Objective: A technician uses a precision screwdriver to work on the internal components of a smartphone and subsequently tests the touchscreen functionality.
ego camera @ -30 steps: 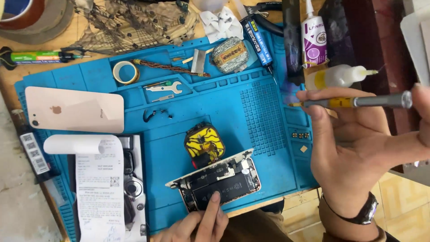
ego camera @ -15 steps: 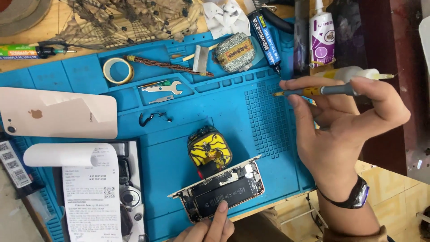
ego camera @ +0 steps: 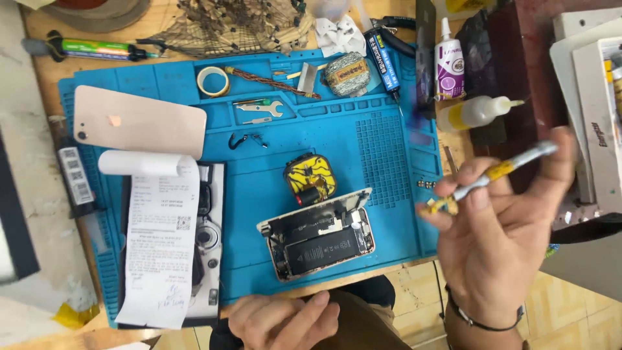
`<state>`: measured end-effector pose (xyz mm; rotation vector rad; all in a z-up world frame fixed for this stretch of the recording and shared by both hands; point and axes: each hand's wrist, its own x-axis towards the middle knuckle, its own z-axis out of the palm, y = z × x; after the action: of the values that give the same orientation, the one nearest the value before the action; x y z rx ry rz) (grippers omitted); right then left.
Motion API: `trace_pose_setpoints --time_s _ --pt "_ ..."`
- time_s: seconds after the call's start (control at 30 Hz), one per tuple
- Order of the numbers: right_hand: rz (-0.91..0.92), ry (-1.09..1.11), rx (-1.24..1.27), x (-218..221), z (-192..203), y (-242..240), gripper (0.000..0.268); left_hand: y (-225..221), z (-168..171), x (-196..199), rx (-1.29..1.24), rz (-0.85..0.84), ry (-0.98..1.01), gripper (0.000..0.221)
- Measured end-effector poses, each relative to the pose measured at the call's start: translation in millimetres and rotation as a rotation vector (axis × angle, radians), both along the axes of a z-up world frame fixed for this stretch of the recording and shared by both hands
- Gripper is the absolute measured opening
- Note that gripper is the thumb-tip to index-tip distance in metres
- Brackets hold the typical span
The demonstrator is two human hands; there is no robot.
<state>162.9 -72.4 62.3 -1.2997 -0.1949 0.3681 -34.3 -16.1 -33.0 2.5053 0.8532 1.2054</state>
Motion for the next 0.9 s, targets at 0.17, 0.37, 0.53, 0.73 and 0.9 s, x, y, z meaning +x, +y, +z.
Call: trace_pose_setpoints --time_s 0.17,0.37,0.53,0.73,0.9 --pt "0.304 0.541 0.614 -44 -2 -26 0.064 -9 64 17 -0.587 -0.269 -0.457 0.031" --pt "0.4 0.639 0.581 -74 -2 -43 0.06 -17 99 23 -0.756 -0.414 -0.525 0.023" --pt "0.437 0.625 0.613 -79 -1 -57 0.061 -29 104 17 -0.705 -0.494 -0.584 0.024" --pt "0.447 0.637 0.622 -81 -2 -63 0.065 -34 112 12 -0.721 -0.501 -0.567 0.015" --pt "0.427 0.604 0.607 -84 -5 -62 0.066 -34 111 8 -0.677 -0.495 -0.511 0.014"
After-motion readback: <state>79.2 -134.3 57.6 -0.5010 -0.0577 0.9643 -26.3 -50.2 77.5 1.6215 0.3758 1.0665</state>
